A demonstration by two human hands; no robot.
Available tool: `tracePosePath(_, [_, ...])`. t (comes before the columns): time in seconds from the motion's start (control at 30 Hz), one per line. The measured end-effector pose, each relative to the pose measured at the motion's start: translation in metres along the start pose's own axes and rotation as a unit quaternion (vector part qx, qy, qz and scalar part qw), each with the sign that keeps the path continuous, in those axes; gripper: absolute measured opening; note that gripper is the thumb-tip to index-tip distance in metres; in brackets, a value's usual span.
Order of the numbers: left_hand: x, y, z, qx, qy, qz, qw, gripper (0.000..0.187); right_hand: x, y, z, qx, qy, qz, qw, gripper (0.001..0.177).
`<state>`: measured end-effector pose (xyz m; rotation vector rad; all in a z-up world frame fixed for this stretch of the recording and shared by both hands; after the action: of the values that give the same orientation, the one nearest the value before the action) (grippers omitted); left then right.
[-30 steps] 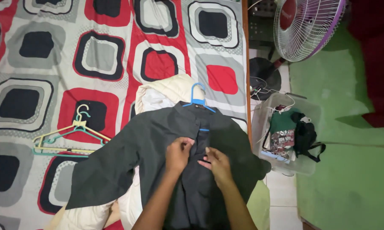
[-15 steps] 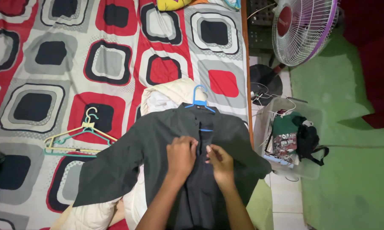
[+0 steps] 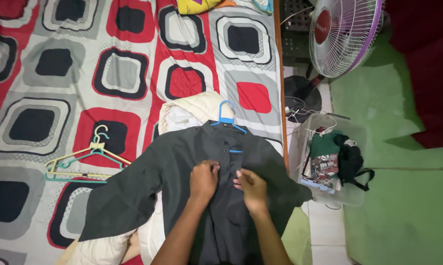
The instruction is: The person places shirts on hangers, buttons them, and hangs them in a wardrobe. They handle a light blue shirt, a grey striped shirt, and a dark shirt, buttoning each before placing them on a rod inside a wooden wardrobe.
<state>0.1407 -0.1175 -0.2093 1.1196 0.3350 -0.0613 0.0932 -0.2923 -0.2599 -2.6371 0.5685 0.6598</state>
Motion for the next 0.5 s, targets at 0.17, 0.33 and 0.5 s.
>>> tracePosePath(0.17, [0.014,-0.046,-0.004,0.048,0.007,-0.050,0.998,0.015,-0.003,0.005,-0.005,0.035,-0.023,0.023,0.999,0.048])
tracePosePath(0.33, [0.012,-0.037,0.017,0.121,-0.009,-0.088,0.989,0.020,0.001,0.007,-0.010,0.074,-0.046,0.036,0.996,0.055])
tracePosePath(0.5, [0.017,-0.078,0.011,0.197,-0.018,-0.080,0.977,0.021,0.004,0.017,-0.002,0.090,-0.055,0.008,0.994,0.049])
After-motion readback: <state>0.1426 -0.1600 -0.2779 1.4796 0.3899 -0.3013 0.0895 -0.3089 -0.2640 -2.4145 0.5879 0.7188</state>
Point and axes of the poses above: each hand's wrist, its own x-axis towards the middle knuckle, its own y-axis out of the back of the hand, z = x × y, the point moved 2 cm from there along x, towards the middle knuckle, and after that the axes turned 15 degrees about x, right-handed, at the moved point
